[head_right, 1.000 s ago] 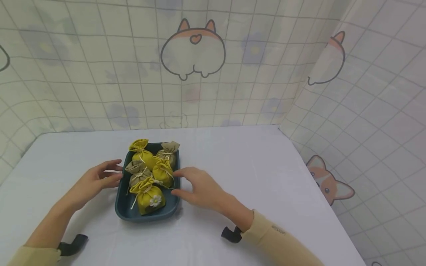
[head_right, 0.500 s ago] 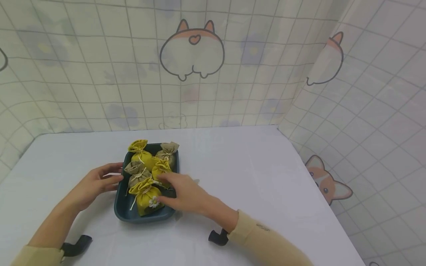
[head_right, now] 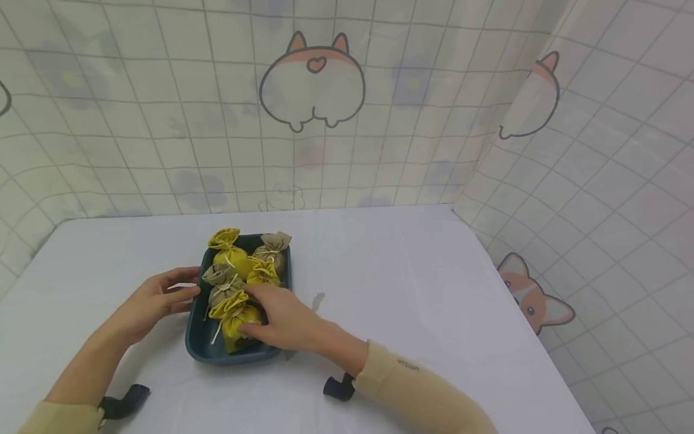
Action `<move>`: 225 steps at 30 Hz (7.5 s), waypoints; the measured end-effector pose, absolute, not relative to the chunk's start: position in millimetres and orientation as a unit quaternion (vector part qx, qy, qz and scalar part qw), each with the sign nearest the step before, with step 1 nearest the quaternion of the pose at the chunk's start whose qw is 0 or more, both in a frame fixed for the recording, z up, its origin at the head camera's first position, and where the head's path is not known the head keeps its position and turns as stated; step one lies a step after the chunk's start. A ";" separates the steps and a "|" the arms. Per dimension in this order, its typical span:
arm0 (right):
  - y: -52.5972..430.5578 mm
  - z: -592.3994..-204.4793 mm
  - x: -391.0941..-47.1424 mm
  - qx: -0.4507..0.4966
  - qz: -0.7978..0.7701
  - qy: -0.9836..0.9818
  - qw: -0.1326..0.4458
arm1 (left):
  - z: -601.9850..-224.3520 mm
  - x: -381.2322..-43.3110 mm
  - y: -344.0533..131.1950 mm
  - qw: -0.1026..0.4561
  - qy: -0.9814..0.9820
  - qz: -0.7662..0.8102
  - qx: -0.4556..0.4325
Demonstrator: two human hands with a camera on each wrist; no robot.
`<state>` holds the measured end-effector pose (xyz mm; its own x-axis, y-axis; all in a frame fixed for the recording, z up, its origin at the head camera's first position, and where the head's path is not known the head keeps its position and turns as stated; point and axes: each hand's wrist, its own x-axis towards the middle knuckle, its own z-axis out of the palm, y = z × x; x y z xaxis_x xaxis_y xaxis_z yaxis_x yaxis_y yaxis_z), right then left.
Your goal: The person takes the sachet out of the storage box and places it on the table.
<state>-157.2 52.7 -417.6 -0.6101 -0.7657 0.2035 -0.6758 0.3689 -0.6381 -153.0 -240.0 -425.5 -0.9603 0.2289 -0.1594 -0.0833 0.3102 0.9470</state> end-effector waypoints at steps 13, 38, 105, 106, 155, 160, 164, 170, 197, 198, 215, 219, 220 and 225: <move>37.0 -421.5 -160.3 -0.450 -0.400 0.798 0.035 | -426.6 -153.0 -239.5 0.134 0.795 0.591 0.037; 35.1 -423.7 -159.5 -0.441 -0.418 0.794 0.034 | -428.0 -153.9 -240.2 0.125 0.796 0.591 0.042; 154.7 -372.1 -196.4 -0.273 -0.463 0.836 -0.112 | -423.8 -155.2 -241.9 0.152 0.783 0.603 0.031; 157.1 -373.0 -198.2 -0.268 -0.462 0.838 -0.113 | -423.4 -155.2 -241.9 0.152 0.783 0.602 0.031; 200.0 -433.7 -277.0 -0.100 -0.444 0.888 -0.068 | -426.1 -157.3 -241.5 0.151 0.784 0.601 0.026; 201.1 -434.3 -276.4 -0.099 -0.439 0.890 -0.068 | -426.1 -156.9 -241.7 0.152 0.784 0.601 0.026; 200.3 -431.1 -273.0 -0.101 -0.438 0.891 -0.067 | -426.5 -156.5 -241.6 0.154 0.786 0.599 0.024; 199.6 -422.5 -268.5 -0.112 -0.456 0.880 -0.072 | -425.9 -156.2 -241.6 0.153 0.788 0.596 0.025; 180.9 -402.5 -257.4 -0.214 -0.476 0.831 -0.191 | -428.9 -156.7 -240.5 0.156 0.786 0.597 0.025; 179.2 -402.2 -256.4 -0.214 -0.481 0.829 -0.190 | -428.8 -156.7 -240.5 0.156 0.786 0.598 0.026; 149.6 -404.6 -241.6 -0.240 -0.511 0.821 -0.090 | -427.2 -156.1 -239.8 0.154 0.786 0.599 0.026; 139.4 -406.3 -238.3 -0.251 -0.528 0.808 -0.065 | -427.7 -156.5 -239.7 0.154 0.786 0.599 0.026; 136.8 -406.7 -237.3 -0.254 -0.533 0.805 -0.059 | -427.9 -156.6 -239.7 0.154 0.786 0.599 0.026; 124.3 -409.9 -233.1 -0.270 -0.536 0.799 -0.031 | -427.9 -157.0 -240.4 0.152 0.786 0.598 0.024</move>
<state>-233.1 124.3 -409.9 -0.8522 -0.3984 0.3392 -0.4652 0.2802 -0.8397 -157.0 -240.4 -427.9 -0.9527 0.2189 -0.2109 -0.1450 0.2828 0.9482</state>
